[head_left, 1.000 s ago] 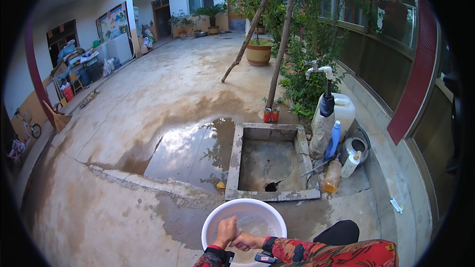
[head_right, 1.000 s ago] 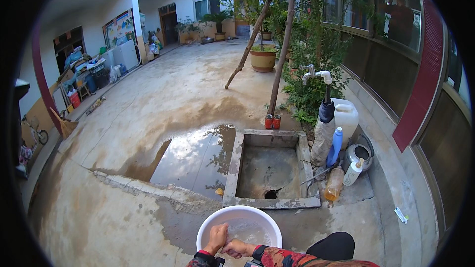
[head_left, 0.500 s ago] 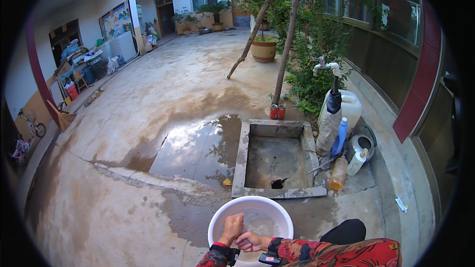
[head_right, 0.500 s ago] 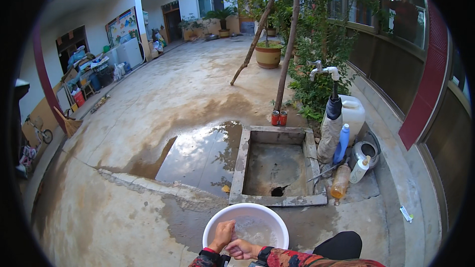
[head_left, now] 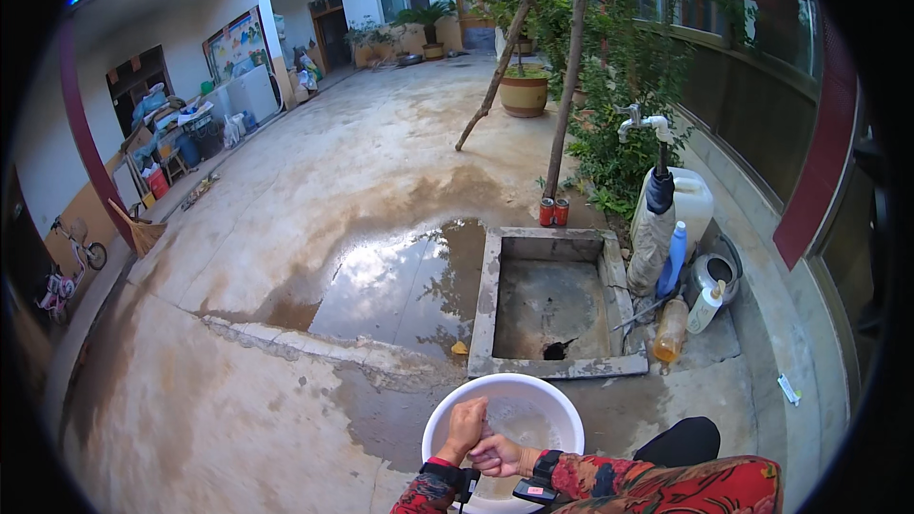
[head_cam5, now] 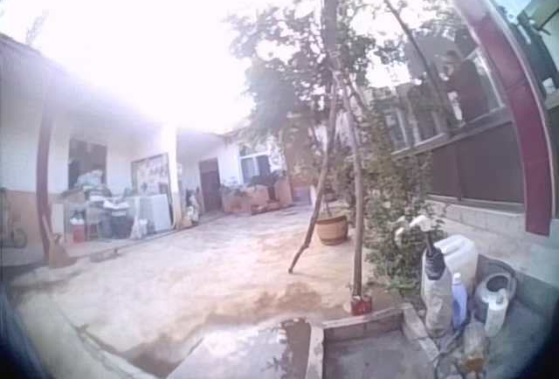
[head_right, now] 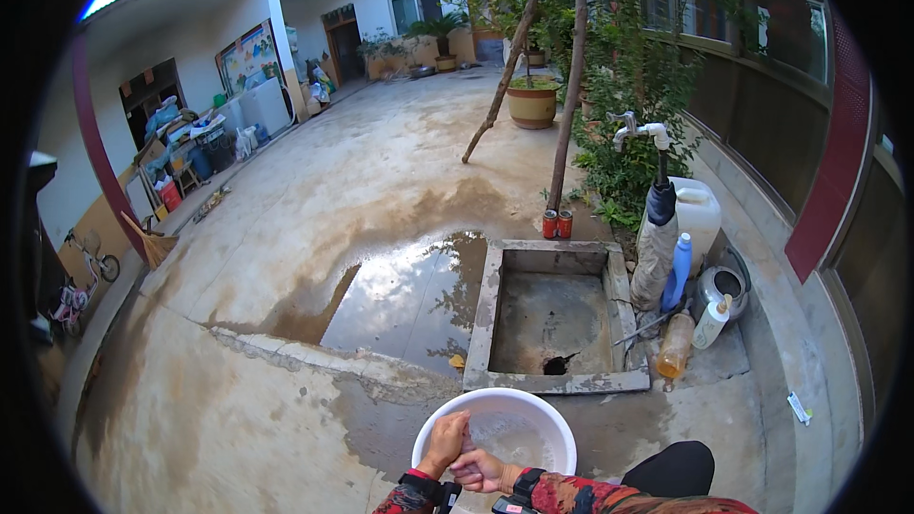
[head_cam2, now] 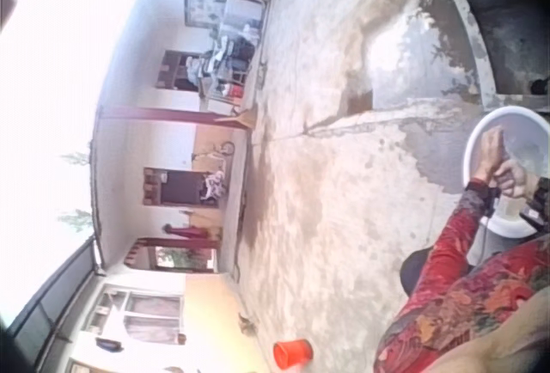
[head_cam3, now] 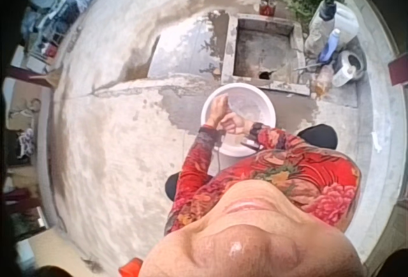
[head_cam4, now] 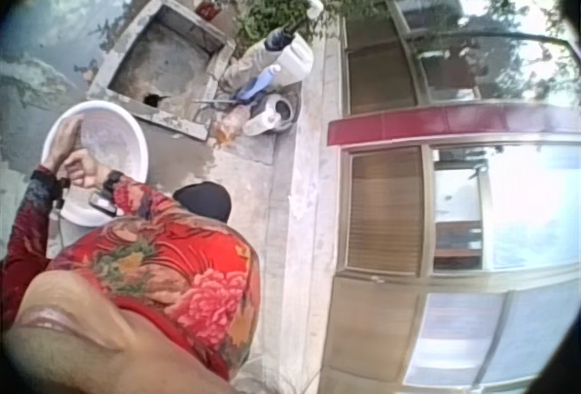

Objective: The person wipes a metal door frame and screen door with a cloth, then washes the cloth in a basin of water, refills the basin, and resumes wiping the door frame.

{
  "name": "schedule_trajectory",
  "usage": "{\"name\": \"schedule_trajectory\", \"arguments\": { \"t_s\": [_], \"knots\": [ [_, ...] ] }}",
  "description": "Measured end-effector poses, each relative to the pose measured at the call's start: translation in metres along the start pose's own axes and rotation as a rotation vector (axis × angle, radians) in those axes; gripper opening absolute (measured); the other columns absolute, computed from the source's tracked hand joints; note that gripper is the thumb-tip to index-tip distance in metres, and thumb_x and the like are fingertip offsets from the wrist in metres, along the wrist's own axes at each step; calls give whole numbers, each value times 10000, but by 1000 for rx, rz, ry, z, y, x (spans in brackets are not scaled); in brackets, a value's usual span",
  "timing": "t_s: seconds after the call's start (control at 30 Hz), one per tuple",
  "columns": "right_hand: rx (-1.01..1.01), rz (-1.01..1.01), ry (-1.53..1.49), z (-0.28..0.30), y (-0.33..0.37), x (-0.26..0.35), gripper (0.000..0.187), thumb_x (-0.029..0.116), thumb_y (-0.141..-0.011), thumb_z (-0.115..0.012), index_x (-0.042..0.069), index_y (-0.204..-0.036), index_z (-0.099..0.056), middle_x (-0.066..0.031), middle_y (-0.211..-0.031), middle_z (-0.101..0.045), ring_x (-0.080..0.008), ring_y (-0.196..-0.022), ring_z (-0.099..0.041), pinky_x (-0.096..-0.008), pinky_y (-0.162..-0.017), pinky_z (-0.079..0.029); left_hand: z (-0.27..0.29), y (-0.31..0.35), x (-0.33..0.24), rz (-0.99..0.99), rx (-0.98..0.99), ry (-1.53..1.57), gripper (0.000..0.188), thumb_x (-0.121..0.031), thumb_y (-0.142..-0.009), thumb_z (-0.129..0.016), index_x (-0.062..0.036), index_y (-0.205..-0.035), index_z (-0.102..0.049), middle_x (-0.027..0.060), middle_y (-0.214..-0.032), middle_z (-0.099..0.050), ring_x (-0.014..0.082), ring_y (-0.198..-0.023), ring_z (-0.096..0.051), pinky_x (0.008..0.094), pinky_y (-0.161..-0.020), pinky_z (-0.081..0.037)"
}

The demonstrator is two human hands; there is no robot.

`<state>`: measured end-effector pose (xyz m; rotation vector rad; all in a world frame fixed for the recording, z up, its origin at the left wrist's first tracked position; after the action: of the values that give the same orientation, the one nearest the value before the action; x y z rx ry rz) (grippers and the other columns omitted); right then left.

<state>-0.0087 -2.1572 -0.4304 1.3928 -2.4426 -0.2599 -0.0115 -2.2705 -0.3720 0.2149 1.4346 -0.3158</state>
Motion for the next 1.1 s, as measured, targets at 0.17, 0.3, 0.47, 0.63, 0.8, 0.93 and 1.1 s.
{"name": "schedule_trajectory", "arguments": {
  "t_s": [0.17, 0.3, 0.47, 0.63, 0.8, 0.93, 1.1],
  "knots": [
    [-105, 31, 77, 8, -3, 8, 226, 158, -874, -564, 148, -702, -417, 56, -590, -346, -53, -441, -310, -193, -380, -223, 14, -2, 14, -55, -68, -81, 378, -244, -944, -479, 30, -704, -577, 54, -620, -543, 152, -582, -495, 310, -563, -410],
    [-47, 56, 236, 23, 1, 29, 342, 287, -865, -608, 76, -1132, -576, -13, -851, -577, -123, -636, -513, -269, -488, -383, 40, -10, 45, 192, -23, -90, 333, -277, -901, -536, -4, -727, -613, 112, -615, -581, 205, -560, -549, 338, -558, -442],
    [-628, -137, 1929, 107, 39, 83, 340, 402, -811, -699, 83, -927, -718, -65, -740, -662, -198, -727, -632, -319, -672, -519, 93, -1, 63, 403, 190, -547, 392, -361, -828, -642, 29, -803, -670, 144, -706, -669, 272, -654, -646, 370, -637, -508],
    [-1301, 737, 1608, 106, 134, 179, 338, 371, -795, -663, 51, -703, -609, -189, -700, -635, -370, -697, -634, -445, -641, -494, 127, 62, 121, 781, 505, -778, 446, -380, -757, -755, 47, -837, -653, 90, -714, -644, 201, -589, -591, 360, -569, -500],
    [-1731, 376, 1467, 144, 223, 178, 480, 525, -886, -514, 49, -877, -578, -265, -882, -651, -440, -854, -625, -503, -747, -482, 119, 129, 168, 1016, 604, -540, 466, -423, -827, -704, 28, -945, -689, 119, -782, -671, 187, -693, -632, 357, -649, -517],
    [-1648, 221, 1388, 171, 214, 120, 520, 549, -922, -438, 43, -947, -552, -298, -934, -639, -464, -900, -612, -523, -785, -470, 87, 151, 189, 1011, 598, -155, 416, -337, -880, -666, 17, -1096, -634, 92, -880, -660, 162, -789, -598, 292, -731, -481],
    [-1739, 447, 1239, 191, 220, 98, 520, 510, -938, -428, 9, -885, -552, -289, -944, -629, -475, -924, -584, -511, -790, -458, 83, 163, 207, 1160, 323, 137, 387, -224, -899, -625, 81, -1135, -598, 133, -1044, -668, 204, -897, -646, 307, -816, -511]
  ]
}}
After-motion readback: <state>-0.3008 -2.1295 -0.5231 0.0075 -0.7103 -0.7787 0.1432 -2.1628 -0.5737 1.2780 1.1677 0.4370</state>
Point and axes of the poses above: each hand's wrist, its own y-axis away from the middle knuckle, its own z-axis out of the back of the hand, x = y × z, the point moved 10 cm from there along -y, towards the middle knuckle
